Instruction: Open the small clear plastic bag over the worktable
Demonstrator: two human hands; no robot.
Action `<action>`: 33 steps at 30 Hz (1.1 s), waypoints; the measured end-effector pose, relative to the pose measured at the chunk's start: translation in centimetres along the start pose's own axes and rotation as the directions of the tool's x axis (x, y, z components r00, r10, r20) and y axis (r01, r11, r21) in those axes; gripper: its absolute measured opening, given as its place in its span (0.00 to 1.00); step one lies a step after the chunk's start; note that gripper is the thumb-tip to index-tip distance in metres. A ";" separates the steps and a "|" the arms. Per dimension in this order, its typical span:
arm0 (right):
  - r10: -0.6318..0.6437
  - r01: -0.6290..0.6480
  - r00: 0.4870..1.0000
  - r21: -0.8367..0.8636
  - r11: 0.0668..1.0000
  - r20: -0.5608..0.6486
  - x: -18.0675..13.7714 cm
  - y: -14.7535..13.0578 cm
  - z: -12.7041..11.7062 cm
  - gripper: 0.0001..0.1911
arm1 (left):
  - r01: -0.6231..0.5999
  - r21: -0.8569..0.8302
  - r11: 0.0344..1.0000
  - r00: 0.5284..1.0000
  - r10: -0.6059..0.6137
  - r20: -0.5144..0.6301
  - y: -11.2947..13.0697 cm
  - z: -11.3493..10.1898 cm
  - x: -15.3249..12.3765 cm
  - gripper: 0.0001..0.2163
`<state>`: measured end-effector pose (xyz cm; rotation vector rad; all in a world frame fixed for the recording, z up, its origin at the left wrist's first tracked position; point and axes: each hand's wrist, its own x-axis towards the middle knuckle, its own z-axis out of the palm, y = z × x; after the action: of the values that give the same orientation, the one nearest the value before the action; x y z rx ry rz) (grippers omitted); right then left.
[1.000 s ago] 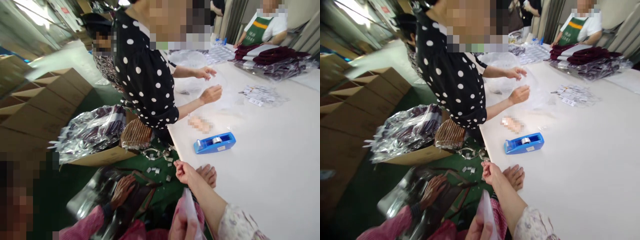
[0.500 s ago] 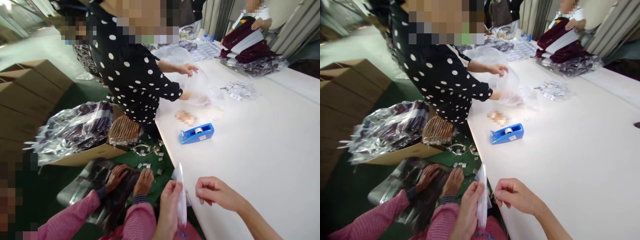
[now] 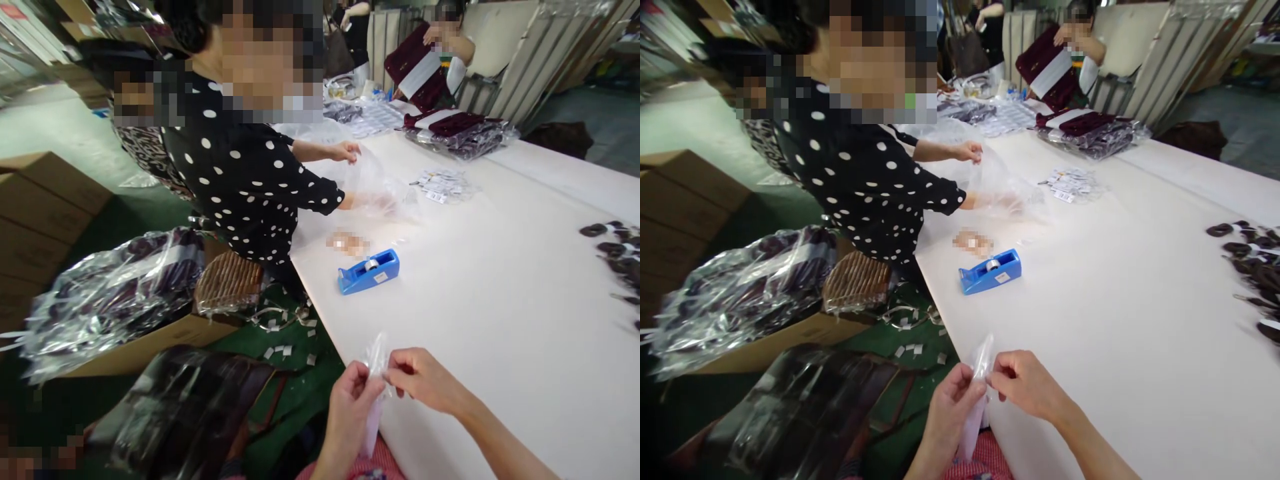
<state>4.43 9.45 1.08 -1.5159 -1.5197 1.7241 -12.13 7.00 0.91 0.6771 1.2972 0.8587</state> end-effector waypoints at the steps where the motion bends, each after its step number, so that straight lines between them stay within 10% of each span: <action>1: 0.002 -0.002 1.000 -0.006 1.000 -0.016 0.0 0.0 0.1 0.12 | -0.020 0.021 1.000 1.000 0.020 0.007 -0.1 0.1 -0.1 0.10; 13: 0.030 -0.033 0.997 -0.042 0.999 -0.067 -0.2 0.7 0.5 0.11 | -0.119 0.244 0.963 0.990 0.133 -0.041 -1.0 1.3 -1.5 0.11; 24: 0.044 -0.044 0.999 0.044 0.998 -0.011 -0.9 0.8 0.2 0.10 | 0.160 -0.184 0.970 0.987 -0.160 0.012 -1.2 1.9 -2.8 0.19; 33: 0.157 -0.154 0.987 0.083 0.984 -0.023 -1.2 1.5 -0.2 0.09 | 0.217 -0.173 0.961 0.976 -0.207 0.072 -2.5 2.6 -2.2 0.24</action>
<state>5.57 8.02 0.34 -1.6488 -1.3305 1.8172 -9.28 3.90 0.44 0.4074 1.2027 0.7659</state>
